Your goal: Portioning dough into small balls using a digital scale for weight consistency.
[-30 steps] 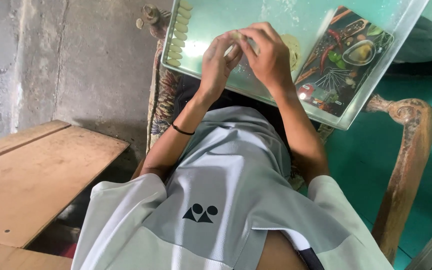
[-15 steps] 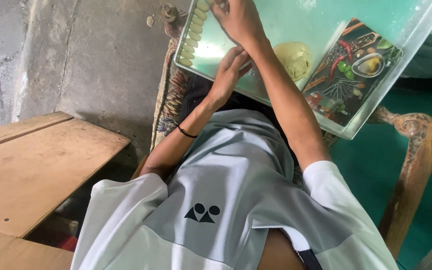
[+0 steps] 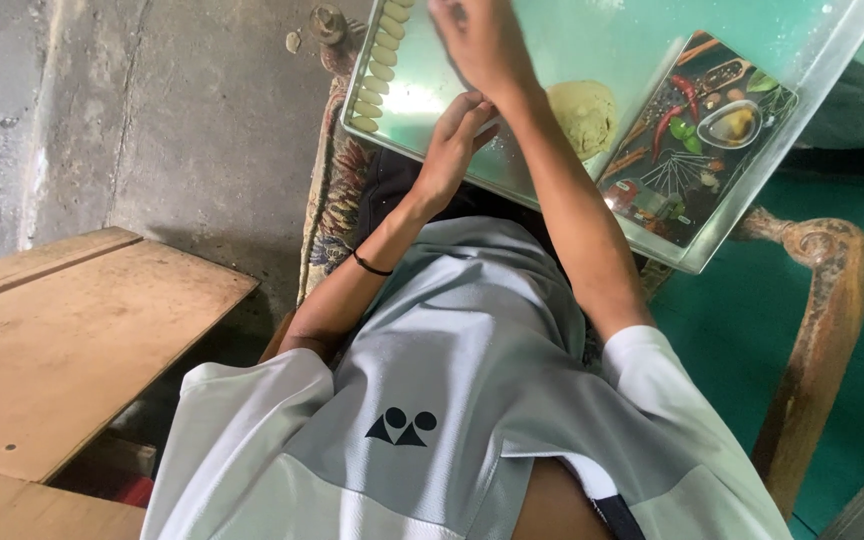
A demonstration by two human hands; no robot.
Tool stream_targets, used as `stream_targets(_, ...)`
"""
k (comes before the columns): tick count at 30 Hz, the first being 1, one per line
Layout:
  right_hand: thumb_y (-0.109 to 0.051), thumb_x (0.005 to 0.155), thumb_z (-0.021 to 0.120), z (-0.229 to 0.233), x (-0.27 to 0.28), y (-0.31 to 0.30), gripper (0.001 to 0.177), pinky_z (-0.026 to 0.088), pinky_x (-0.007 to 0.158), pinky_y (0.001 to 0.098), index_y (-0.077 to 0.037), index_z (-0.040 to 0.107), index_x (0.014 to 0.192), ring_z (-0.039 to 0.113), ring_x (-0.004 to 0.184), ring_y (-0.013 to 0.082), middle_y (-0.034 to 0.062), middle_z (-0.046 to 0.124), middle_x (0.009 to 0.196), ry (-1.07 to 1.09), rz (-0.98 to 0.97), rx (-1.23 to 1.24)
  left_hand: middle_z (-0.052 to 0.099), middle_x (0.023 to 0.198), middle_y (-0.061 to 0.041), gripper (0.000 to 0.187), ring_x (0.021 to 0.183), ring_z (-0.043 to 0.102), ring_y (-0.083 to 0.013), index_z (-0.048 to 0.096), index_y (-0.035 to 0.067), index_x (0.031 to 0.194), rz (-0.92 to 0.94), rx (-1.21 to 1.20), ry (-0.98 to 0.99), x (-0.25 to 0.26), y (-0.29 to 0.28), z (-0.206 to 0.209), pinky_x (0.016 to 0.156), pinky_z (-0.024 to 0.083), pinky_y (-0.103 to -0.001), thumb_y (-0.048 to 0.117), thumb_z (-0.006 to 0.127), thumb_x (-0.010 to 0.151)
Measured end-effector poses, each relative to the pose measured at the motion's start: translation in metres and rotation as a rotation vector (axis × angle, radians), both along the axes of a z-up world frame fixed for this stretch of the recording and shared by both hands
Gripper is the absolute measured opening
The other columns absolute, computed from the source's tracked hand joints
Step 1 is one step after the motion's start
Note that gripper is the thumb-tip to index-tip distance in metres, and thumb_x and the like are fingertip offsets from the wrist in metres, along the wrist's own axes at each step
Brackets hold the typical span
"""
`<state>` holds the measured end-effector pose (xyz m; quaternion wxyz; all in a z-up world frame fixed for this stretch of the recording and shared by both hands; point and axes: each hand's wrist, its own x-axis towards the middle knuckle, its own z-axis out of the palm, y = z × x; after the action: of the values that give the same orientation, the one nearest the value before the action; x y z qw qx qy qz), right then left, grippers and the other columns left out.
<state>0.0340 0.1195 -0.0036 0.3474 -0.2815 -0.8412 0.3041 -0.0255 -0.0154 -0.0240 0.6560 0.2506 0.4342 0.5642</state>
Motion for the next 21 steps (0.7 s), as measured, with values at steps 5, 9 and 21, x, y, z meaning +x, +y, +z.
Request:
stream_targets(5,-0.021,0.114,0.056,0.031,0.094,-0.031,0.025,0.063,0.083,0.0424,-0.002,0.069,0.124,0.073,0.102,0.0284,0.0153,0.075,0.115,0.069,-0.201,-0.067,0.054,0.147,-0.013,0.043,0.141,0.052,-0.0346,0.056,0.010,0.132,-0.117,0.144,0.232,0.006,0.000,0.007,0.115,0.048,-0.051,0.044,0.048,0.107)
stream_targets(9,-0.017,0.118,0.057,0.043,0.172,-0.066,0.027,0.059,0.083,0.0352,0.004,0.070,0.127,0.069,0.108,0.0294,0.0200,0.072,0.119,-0.032,-0.407,-0.020,0.047,0.148,-0.018,0.047,0.139,0.050,-0.0366,0.042,0.007,0.145,-0.211,0.602,0.809,0.027,0.016,-0.005,0.118,0.050,-0.054,0.027,0.061,0.107)
stream_targets(21,-0.011,0.113,0.068,0.041,0.195,-0.094,0.026,0.061,0.062,0.0312,0.008,0.068,0.131,0.065,0.089,0.0266,0.0238,0.064,0.117,-0.174,-0.347,-0.067,0.024,0.170,-0.014,0.127,0.159,0.032,-0.0350,0.007,0.005,0.164,-0.369,0.803,1.250,0.070,0.049,-0.053,0.133,0.039,-0.048,0.049,0.104,0.095)
